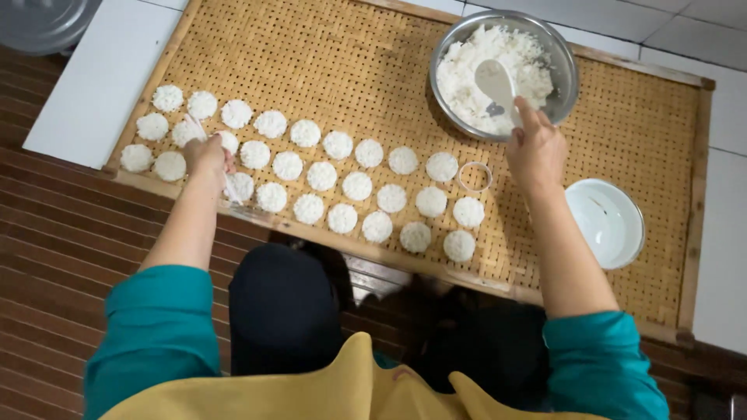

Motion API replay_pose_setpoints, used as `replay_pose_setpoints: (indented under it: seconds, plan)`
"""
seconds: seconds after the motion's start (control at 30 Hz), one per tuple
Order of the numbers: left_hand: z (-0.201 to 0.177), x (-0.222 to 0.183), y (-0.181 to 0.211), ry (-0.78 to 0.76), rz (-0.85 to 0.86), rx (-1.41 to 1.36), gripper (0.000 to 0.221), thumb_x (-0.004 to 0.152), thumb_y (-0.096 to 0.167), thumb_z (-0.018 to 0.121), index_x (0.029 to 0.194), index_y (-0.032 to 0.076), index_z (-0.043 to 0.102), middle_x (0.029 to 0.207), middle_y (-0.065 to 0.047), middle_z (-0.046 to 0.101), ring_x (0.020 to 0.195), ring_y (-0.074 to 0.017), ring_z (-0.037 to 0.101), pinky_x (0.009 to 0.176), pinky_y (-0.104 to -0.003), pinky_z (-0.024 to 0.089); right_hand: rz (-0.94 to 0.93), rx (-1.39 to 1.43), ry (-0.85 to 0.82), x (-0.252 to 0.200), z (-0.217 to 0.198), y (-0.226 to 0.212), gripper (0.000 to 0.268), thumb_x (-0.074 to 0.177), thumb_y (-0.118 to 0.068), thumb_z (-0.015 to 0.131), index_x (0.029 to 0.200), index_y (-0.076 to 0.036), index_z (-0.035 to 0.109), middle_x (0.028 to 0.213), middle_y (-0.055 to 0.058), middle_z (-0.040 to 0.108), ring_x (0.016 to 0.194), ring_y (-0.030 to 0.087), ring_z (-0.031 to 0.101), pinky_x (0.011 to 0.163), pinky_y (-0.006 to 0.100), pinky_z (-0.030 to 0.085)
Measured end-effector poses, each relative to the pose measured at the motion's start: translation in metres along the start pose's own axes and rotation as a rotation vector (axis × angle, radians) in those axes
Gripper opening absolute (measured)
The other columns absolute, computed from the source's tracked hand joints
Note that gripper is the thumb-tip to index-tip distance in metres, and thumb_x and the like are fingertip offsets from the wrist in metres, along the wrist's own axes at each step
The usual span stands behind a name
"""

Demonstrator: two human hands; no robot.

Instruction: Making rice cakes by molding rice into circles on a tray and then applying a substance with a stick

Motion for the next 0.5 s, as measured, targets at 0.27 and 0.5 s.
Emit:
replay_pose_setpoints:
  seconds: [0.27,0.5]
  plan:
    - [0.041,-0.197,0.073,-0.377,0.039,0.002,0.024,0.1,0.021,0.058,0.089,0.0,0.055,0.051,-0.009,0.051,0.028,-0.0172,0.048,0.025,-0.033,0.039,0.125,0.157,-0.012,-0.034,-0.009,-0.027,0.055,0.084,0.004,0.065,0.137,-0.01,0.067,0.111,0.023,0.073,0.096,0.048,0.07,0.082,0.058,0.057]
    - [0.114,-0.484,0.184,-1.083,-0.224,-0.064,0.017,0.104,0.014,0.056,0.117,0.004,0.056,0.056,0.004,0.045,0.036,-0.0055,0.037,0.028,-0.019,0.027,0.138,0.366,0.139,-0.054,-0.025,-0.043,0.056,0.073,0.01,0.052,0.127,0.001,0.067,0.117,0.023,0.073,0.098,0.039,0.073,0.085,0.041,0.058]
Point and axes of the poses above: each hand's wrist, its own x-axis towards the middle knuckle, its own z-axis out of the palm, y = z × x, the point moved 2 cm from there along x, towards the middle knuckle
